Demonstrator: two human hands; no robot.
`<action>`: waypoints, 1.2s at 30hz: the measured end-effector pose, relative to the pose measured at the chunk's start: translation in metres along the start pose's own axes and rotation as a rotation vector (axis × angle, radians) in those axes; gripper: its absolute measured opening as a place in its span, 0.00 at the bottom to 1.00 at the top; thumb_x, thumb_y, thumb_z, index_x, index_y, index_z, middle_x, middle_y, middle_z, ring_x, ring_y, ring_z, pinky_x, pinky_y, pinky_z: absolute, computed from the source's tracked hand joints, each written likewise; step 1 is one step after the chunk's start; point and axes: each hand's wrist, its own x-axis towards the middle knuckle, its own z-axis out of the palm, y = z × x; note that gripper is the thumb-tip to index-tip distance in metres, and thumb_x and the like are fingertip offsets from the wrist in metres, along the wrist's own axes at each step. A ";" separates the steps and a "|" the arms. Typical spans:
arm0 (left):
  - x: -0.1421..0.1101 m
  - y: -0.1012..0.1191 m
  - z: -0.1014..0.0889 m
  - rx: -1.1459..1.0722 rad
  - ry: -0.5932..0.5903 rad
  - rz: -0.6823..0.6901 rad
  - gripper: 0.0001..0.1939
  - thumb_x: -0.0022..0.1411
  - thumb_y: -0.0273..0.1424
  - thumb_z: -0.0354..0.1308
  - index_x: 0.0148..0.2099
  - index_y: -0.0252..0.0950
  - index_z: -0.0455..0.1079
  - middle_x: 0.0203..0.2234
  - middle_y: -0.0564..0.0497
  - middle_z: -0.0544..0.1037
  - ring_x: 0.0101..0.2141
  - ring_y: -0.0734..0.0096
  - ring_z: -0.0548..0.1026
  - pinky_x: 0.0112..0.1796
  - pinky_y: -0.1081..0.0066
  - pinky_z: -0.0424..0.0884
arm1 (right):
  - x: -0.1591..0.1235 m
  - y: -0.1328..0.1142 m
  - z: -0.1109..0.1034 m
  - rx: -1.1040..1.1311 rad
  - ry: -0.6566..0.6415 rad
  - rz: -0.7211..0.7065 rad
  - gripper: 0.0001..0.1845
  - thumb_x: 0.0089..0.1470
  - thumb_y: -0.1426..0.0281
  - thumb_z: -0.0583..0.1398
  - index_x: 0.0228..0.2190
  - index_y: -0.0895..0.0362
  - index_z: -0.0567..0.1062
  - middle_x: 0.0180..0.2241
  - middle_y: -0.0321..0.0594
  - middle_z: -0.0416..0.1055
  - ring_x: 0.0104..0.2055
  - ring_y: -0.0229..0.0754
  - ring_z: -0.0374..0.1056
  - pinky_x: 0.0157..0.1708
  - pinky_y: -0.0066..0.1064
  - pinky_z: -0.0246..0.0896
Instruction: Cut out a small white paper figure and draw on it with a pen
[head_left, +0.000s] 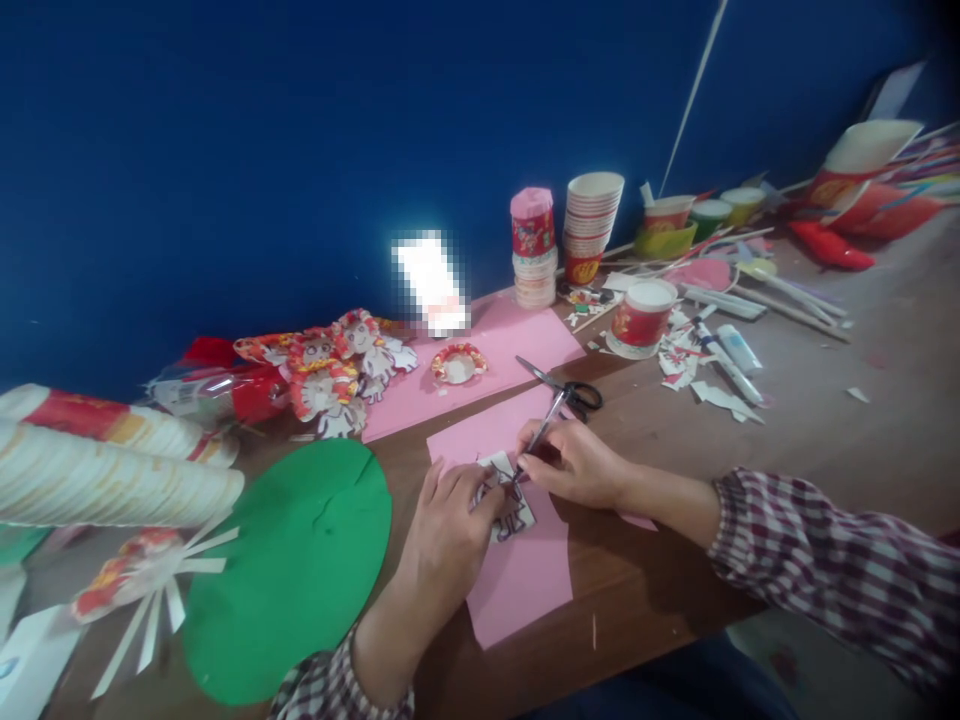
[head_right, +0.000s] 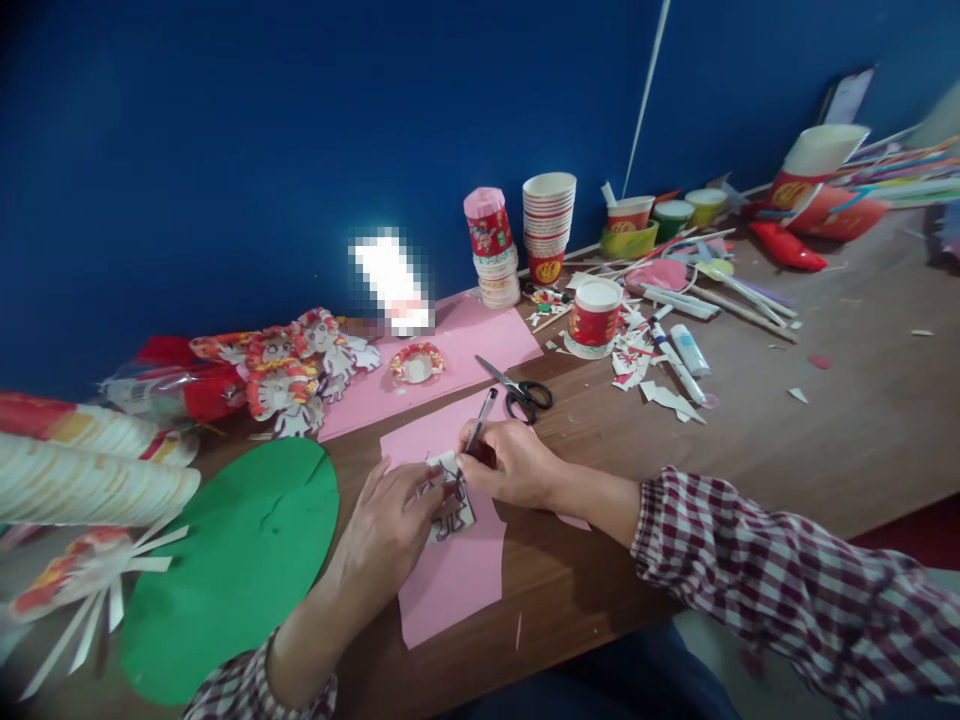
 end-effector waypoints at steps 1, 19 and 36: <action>0.000 0.000 0.000 0.002 -0.002 -0.001 0.13 0.64 0.24 0.50 0.48 0.38 0.70 0.44 0.45 0.73 0.47 0.58 0.69 0.54 0.46 0.58 | 0.000 0.000 0.000 0.006 -0.005 0.001 0.04 0.50 0.73 0.56 0.30 0.59 0.71 0.23 0.34 0.67 0.24 0.34 0.62 0.24 0.24 0.56; 0.000 0.001 -0.004 0.030 -0.028 0.006 0.13 0.64 0.23 0.50 0.48 0.37 0.69 0.44 0.45 0.73 0.46 0.59 0.69 0.53 0.47 0.59 | 0.001 -0.005 -0.002 -0.021 0.018 -0.034 0.03 0.51 0.73 0.56 0.29 0.59 0.70 0.23 0.35 0.68 0.25 0.36 0.63 0.26 0.26 0.58; 0.000 -0.002 0.000 0.010 -0.032 0.008 0.13 0.64 0.24 0.51 0.49 0.39 0.70 0.46 0.45 0.72 0.47 0.59 0.69 0.54 0.46 0.58 | 0.002 -0.004 -0.003 0.012 0.007 -0.024 0.05 0.49 0.75 0.56 0.31 0.59 0.71 0.24 0.34 0.67 0.24 0.34 0.62 0.25 0.25 0.57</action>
